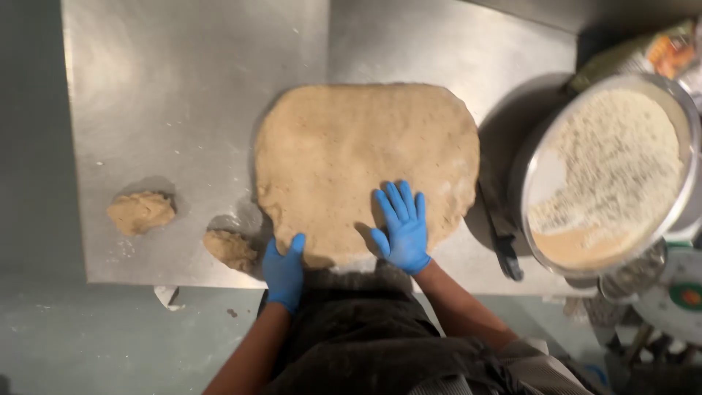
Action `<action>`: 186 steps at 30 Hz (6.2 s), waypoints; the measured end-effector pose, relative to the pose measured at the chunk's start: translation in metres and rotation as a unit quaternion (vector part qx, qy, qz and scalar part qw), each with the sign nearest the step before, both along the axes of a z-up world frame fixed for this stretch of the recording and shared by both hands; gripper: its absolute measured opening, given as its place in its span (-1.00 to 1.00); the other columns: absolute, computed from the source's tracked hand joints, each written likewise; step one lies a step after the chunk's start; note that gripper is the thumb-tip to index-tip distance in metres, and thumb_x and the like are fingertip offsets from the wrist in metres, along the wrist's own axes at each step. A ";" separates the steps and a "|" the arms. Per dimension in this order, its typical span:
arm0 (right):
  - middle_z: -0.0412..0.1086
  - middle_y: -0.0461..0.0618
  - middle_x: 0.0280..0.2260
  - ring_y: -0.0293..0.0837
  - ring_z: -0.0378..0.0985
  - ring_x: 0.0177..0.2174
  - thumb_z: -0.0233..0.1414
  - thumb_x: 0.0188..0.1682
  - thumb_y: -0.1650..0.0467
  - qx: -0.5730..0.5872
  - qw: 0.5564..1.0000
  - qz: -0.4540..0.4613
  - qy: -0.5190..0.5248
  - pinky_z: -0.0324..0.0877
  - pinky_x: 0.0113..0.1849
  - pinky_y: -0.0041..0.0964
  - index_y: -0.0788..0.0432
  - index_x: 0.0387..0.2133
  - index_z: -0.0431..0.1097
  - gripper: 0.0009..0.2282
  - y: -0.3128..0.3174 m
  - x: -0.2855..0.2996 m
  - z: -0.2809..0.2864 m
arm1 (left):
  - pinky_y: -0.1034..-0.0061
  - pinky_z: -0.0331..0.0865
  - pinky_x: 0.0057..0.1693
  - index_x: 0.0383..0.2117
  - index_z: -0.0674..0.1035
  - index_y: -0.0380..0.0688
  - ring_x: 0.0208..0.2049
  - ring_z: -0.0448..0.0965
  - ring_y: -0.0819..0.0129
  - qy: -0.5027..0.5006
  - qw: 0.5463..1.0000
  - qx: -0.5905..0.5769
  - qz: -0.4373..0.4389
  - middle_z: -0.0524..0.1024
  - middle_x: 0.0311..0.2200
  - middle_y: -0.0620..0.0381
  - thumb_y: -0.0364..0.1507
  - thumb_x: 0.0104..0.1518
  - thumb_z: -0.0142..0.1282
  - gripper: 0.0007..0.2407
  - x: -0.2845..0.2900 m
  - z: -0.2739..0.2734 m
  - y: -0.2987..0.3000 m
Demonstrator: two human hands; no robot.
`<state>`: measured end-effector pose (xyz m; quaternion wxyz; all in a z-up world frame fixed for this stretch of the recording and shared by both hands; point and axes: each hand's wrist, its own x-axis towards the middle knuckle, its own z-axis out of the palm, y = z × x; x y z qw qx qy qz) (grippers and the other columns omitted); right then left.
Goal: Preparing and kneading a large batch of dough on a stainless steel bakery table.
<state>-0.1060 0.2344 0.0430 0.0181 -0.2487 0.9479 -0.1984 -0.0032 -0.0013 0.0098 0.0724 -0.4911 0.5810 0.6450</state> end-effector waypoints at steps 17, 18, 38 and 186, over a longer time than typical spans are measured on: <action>0.48 0.21 -0.08 0.04 0.53 -0.14 0.17 0.00 0.41 -0.513 0.596 -0.418 -0.455 0.42 -0.11 -0.12 0.49 0.14 0.36 -0.53 0.114 0.012 0.099 | 0.30 0.43 0.18 0.24 0.34 -0.27 0.08 0.54 0.17 0.130 0.956 0.180 -0.191 0.52 0.08 -0.03 -0.48 0.00 0.21 -0.42 -0.047 0.098 -0.053; 0.46 0.13 -0.03 0.01 0.53 -0.08 0.10 -0.06 0.43 -0.552 0.569 -0.442 -0.420 0.43 -0.06 -0.11 0.34 0.16 0.31 -0.53 0.109 0.020 0.133 | 0.27 0.40 0.19 0.26 0.33 -0.27 0.12 0.51 0.14 0.140 0.957 0.223 -0.123 0.49 0.11 -0.05 -0.49 0.02 0.13 -0.43 -0.041 0.118 -0.061; 0.46 0.03 -0.18 -0.17 0.49 -0.20 0.10 0.08 0.29 -0.425 0.725 -0.505 -0.197 0.41 -0.16 -0.29 0.34 -0.05 0.40 -0.67 0.107 0.053 -0.037 | -0.06 0.28 0.15 0.23 0.34 -0.43 0.10 0.34 -0.30 0.052 0.842 -0.479 -0.243 0.34 0.12 -0.46 -0.12 0.16 0.33 -0.32 -0.091 -0.021 -0.041; -0.10 0.35 0.39 0.41 -0.12 0.37 0.09 0.04 -0.01 0.037 0.995 -0.094 -0.028 -0.26 0.25 0.51 0.18 0.38 0.00 -0.23 -0.014 -0.046 -0.003 | -0.13 -0.15 0.46 0.35 0.32 -0.27 0.40 0.12 -0.05 0.275 0.567 -0.537 -0.561 0.22 0.37 -0.15 -0.02 0.20 0.15 -0.31 -0.171 -0.017 -0.051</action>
